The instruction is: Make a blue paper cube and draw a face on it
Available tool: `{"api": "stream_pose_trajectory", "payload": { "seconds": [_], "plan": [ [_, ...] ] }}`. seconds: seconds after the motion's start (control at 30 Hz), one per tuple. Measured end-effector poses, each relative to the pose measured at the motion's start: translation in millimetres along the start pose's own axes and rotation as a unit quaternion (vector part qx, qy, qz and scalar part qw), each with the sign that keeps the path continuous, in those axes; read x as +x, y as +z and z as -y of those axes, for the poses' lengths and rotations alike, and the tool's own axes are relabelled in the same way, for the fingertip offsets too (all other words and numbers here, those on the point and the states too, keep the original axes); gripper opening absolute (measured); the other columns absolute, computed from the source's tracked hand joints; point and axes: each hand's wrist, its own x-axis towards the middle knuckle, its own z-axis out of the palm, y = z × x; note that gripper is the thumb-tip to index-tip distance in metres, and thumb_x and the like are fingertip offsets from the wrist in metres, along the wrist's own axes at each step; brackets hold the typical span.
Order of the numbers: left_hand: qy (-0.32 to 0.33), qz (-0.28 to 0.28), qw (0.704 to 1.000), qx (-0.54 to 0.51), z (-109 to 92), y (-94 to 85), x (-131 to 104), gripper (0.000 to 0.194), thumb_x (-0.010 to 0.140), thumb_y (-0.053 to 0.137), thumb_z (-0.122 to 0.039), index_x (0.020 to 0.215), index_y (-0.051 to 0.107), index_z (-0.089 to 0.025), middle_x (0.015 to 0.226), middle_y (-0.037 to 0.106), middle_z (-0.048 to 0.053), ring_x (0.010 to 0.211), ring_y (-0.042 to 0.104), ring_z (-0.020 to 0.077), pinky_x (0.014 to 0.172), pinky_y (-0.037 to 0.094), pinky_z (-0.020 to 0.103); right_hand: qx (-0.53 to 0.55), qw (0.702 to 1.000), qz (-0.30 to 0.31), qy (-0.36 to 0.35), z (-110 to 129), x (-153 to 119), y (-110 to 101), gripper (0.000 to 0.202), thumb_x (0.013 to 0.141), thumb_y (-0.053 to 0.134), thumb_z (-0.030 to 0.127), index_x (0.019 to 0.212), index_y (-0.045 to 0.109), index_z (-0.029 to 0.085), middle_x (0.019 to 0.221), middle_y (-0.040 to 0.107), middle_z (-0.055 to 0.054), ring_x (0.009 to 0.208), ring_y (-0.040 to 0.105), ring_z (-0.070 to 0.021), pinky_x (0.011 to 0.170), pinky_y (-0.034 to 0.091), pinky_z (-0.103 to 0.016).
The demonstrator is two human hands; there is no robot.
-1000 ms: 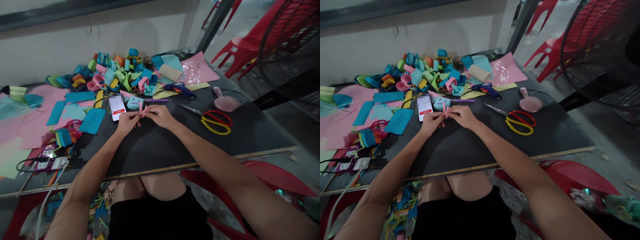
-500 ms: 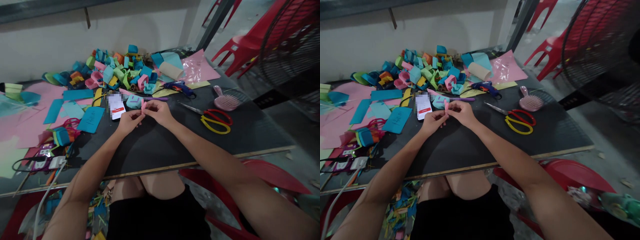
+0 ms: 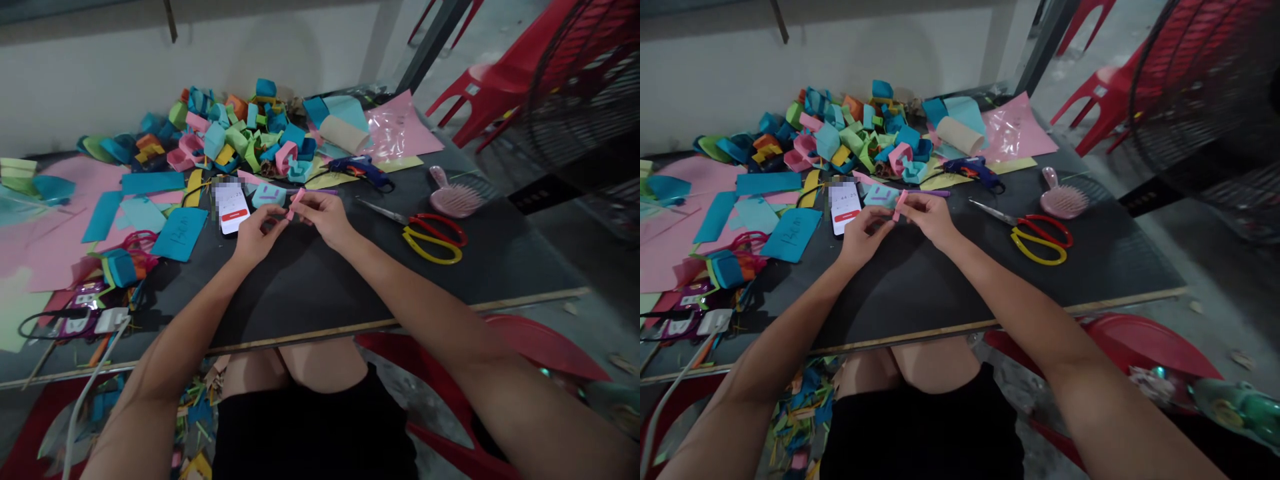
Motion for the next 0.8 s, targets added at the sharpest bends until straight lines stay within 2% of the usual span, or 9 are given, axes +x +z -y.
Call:
{"api": "stream_pose_trajectory", "payload": {
  "seconds": [0.13,0.23,0.43,0.63,0.8],
  "plan": [
    [0.038,0.017,0.998,0.049,-1.6,-2.1,0.3,0.012,0.084,0.066,-0.025,0.094,0.068,-0.019,0.093,0.072,0.005,0.077,0.063,0.0122,0.056,0.044,0.02,0.023,0.999,-0.002,0.035,-0.9,0.4,0.5,0.043,0.06,0.081,0.051,0.087,0.071,0.018,0.067,0.065,0.001,0.051,0.048,-0.0067,0.044,0.035,-0.022],
    [0.067,0.009,0.996,0.058,-2.1,-2.7,0.8,0.009,0.085,0.065,-0.025,0.091,0.067,-0.019,0.093,0.071,0.005,0.08,0.063,0.0124,0.056,0.044,0.019,0.043,0.998,0.003,0.054,0.7,-1.0,2.7,0.042,0.059,0.082,0.048,0.087,0.071,0.019,0.066,0.064,0.002,0.05,0.048,-0.0059,0.045,0.036,-0.021],
    [0.095,-0.003,0.993,0.064,-4.6,-2.0,0.3,0.009,0.086,0.064,-0.026,0.087,0.067,-0.018,0.109,0.066,0.008,0.089,0.063,0.0137,0.058,0.047,0.019,0.087,0.992,-0.026,0.088,3.5,-2.3,5.6,0.044,0.05,0.087,0.046,0.082,0.072,0.019,0.066,0.065,0.003,0.049,0.047,-0.0053,0.047,0.04,-0.021],
    [0.108,0.0,0.992,0.069,-6.5,-0.6,-1.1,0.012,0.086,0.059,-0.027,0.083,0.064,-0.016,0.104,0.061,0.009,0.077,0.059,0.0114,0.054,0.047,0.018,0.067,0.994,-0.016,0.085,2.6,-2.9,6.3,0.039,0.054,0.085,0.044,0.081,0.074,0.019,0.064,0.065,0.002,0.049,0.047,-0.0063,0.046,0.037,-0.022],
    [0.109,-0.004,0.99,0.089,-6.2,-2.4,-0.5,0.011,0.083,0.058,-0.026,0.078,0.06,-0.016,0.1,0.058,0.009,0.07,0.055,0.0111,0.049,0.045,0.019,0.028,0.999,0.001,0.043,4.4,-3.9,6.3,0.03,0.057,0.083,0.043,0.075,0.075,0.02,0.063,0.065,0.002,0.05,0.046,-0.0072,0.048,0.039,-0.024]
  ]
}}
